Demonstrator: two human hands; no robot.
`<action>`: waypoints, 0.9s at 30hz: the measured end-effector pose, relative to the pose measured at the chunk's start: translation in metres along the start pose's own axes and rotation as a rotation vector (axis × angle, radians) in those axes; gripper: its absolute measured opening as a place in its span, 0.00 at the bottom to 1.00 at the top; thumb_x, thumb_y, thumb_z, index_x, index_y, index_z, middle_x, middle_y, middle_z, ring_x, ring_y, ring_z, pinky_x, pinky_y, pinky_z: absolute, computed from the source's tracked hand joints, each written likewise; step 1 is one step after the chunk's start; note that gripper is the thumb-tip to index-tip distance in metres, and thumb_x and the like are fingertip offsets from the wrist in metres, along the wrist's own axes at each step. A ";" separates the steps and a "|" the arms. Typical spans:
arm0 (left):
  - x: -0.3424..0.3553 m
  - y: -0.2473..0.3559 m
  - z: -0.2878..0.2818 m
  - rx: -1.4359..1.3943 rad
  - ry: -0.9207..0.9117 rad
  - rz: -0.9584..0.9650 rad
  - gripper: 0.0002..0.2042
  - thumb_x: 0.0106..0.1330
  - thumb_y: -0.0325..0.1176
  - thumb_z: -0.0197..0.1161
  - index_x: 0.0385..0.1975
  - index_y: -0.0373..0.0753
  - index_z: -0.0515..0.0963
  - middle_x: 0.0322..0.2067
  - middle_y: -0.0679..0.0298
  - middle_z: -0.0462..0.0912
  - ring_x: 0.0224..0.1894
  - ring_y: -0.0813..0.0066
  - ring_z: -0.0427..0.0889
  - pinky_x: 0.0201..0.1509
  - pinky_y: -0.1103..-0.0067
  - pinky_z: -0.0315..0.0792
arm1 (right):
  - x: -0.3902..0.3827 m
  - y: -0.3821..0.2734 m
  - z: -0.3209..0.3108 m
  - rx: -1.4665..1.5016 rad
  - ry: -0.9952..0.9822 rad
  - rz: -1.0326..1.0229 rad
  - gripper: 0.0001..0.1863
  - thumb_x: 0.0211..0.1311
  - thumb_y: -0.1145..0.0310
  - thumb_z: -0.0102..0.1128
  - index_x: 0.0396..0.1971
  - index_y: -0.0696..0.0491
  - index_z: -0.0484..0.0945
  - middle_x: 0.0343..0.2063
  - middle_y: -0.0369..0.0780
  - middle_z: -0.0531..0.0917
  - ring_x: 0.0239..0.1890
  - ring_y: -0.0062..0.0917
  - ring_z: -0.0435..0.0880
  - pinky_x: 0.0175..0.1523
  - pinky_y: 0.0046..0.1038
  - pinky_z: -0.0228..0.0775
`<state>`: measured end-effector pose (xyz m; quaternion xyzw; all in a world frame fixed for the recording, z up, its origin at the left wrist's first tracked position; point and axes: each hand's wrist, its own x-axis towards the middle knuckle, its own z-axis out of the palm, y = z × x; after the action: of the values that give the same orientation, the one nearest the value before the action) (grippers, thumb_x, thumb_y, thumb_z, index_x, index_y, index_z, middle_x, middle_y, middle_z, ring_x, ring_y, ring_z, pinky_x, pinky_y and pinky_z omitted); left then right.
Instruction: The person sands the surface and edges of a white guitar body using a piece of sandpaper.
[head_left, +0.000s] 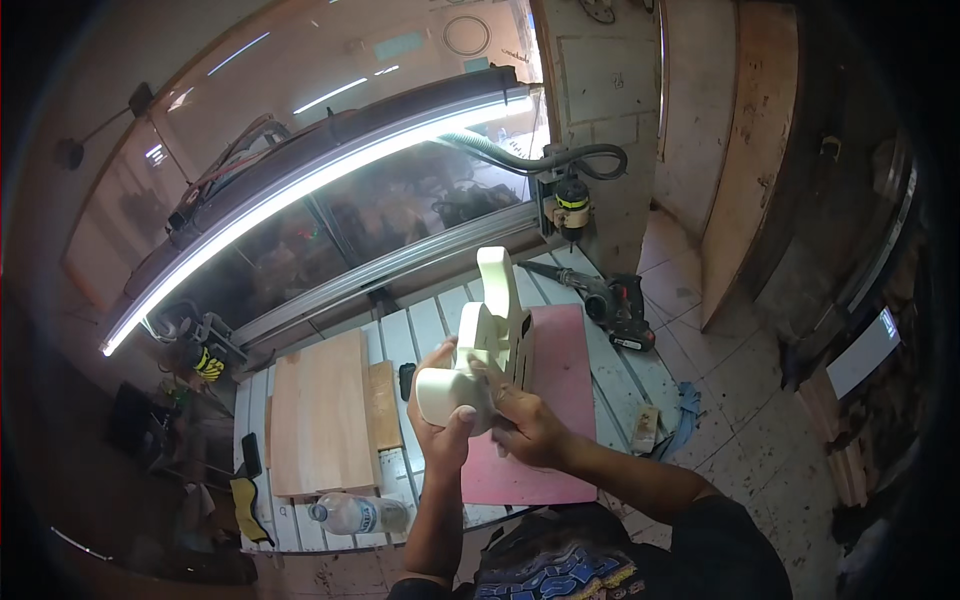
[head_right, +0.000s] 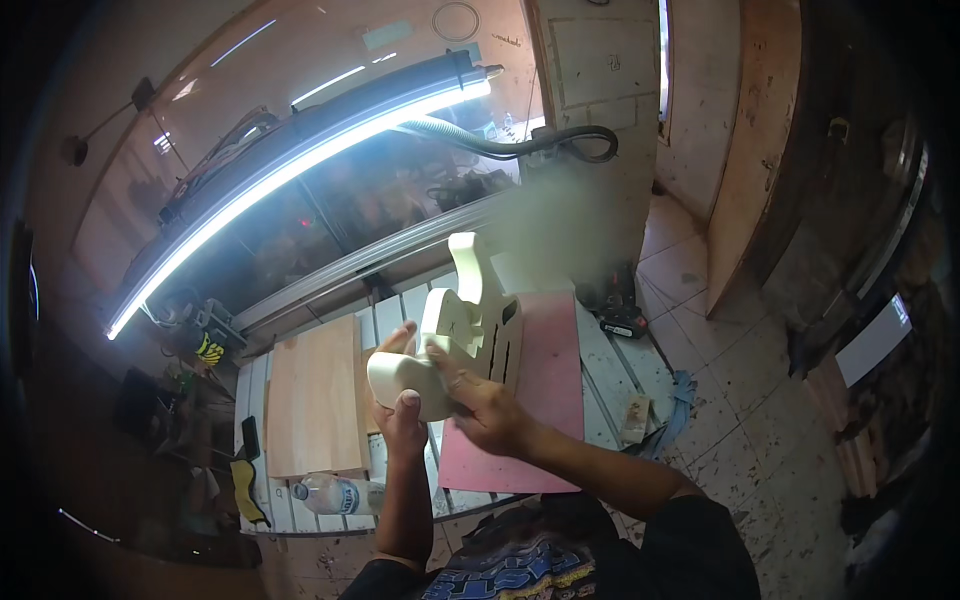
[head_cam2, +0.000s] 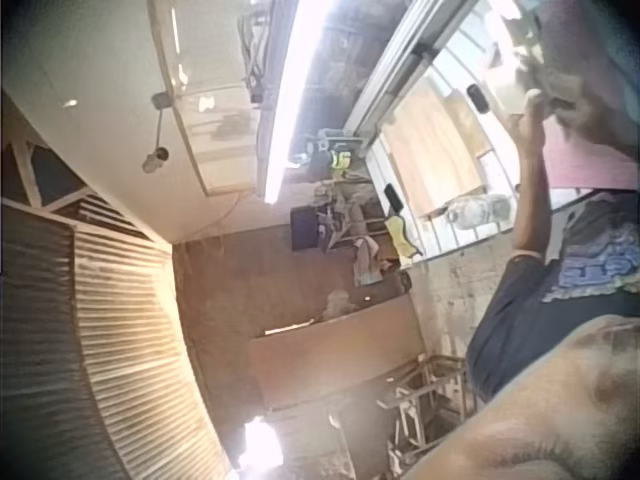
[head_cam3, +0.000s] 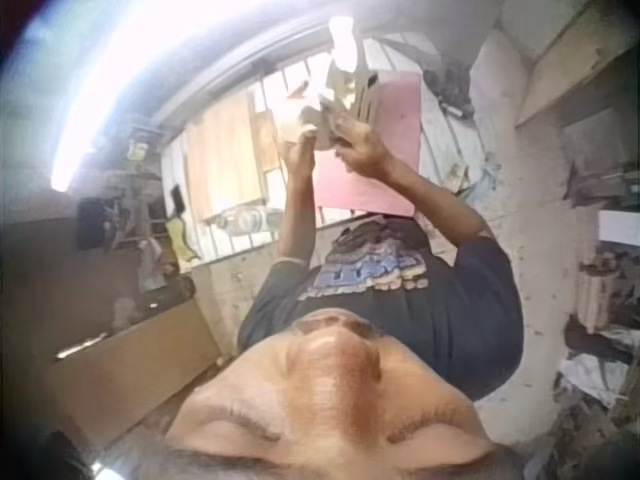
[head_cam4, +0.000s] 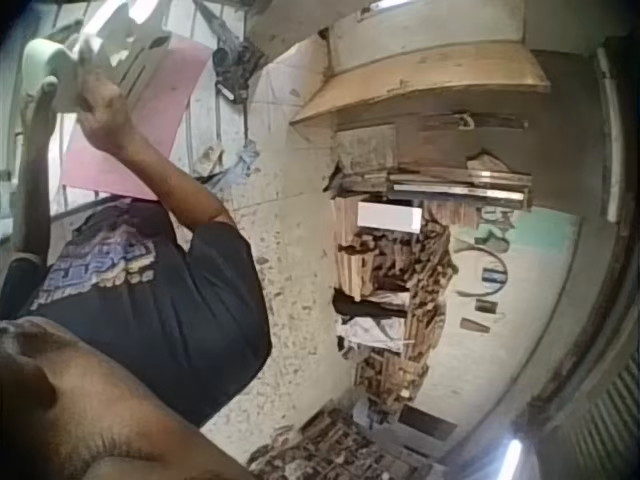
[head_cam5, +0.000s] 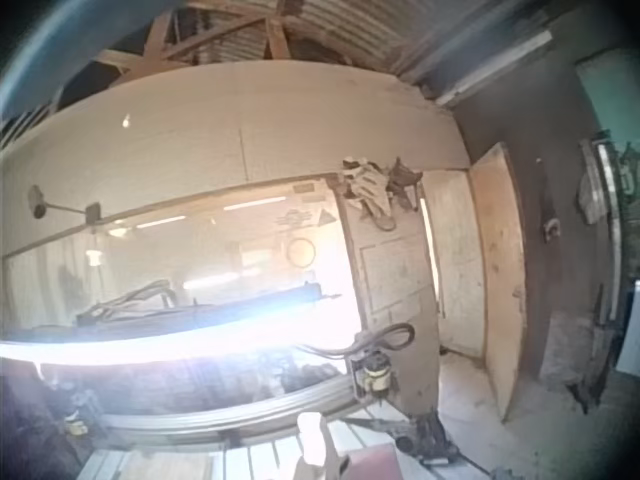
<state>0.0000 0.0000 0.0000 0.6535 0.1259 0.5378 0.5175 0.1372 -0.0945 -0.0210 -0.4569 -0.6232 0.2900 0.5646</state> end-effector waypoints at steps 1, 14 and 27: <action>-0.001 0.002 0.001 -0.050 0.006 -0.047 0.49 0.59 0.62 0.74 0.68 0.24 0.68 0.68 0.41 0.73 0.71 0.52 0.71 0.75 0.61 0.64 | 0.005 0.006 0.000 -0.259 0.075 -0.133 0.47 0.64 0.83 0.51 0.82 0.44 0.49 0.80 0.46 0.57 0.47 0.29 0.81 0.40 0.24 0.83; -0.001 -0.001 0.005 -0.127 0.008 -0.024 0.47 0.63 0.56 0.74 0.70 0.23 0.62 0.69 0.37 0.69 0.74 0.45 0.68 0.78 0.55 0.62 | 0.000 -0.042 0.007 0.002 0.046 0.006 0.45 0.59 0.83 0.56 0.79 0.56 0.54 0.75 0.56 0.63 0.72 0.48 0.71 0.70 0.37 0.72; 0.004 -0.008 0.015 -0.154 0.062 -0.045 0.46 0.60 0.53 0.75 0.68 0.24 0.65 0.69 0.37 0.69 0.74 0.45 0.68 0.79 0.55 0.61 | 0.001 -0.011 0.004 -0.264 0.186 -0.072 0.48 0.56 0.82 0.56 0.81 0.54 0.52 0.79 0.52 0.55 0.69 0.52 0.73 0.69 0.44 0.70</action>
<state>0.0171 -0.0016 -0.0023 0.5918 0.1146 0.5541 0.5742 0.1303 -0.0971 -0.0117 -0.5296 -0.6168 0.1416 0.5649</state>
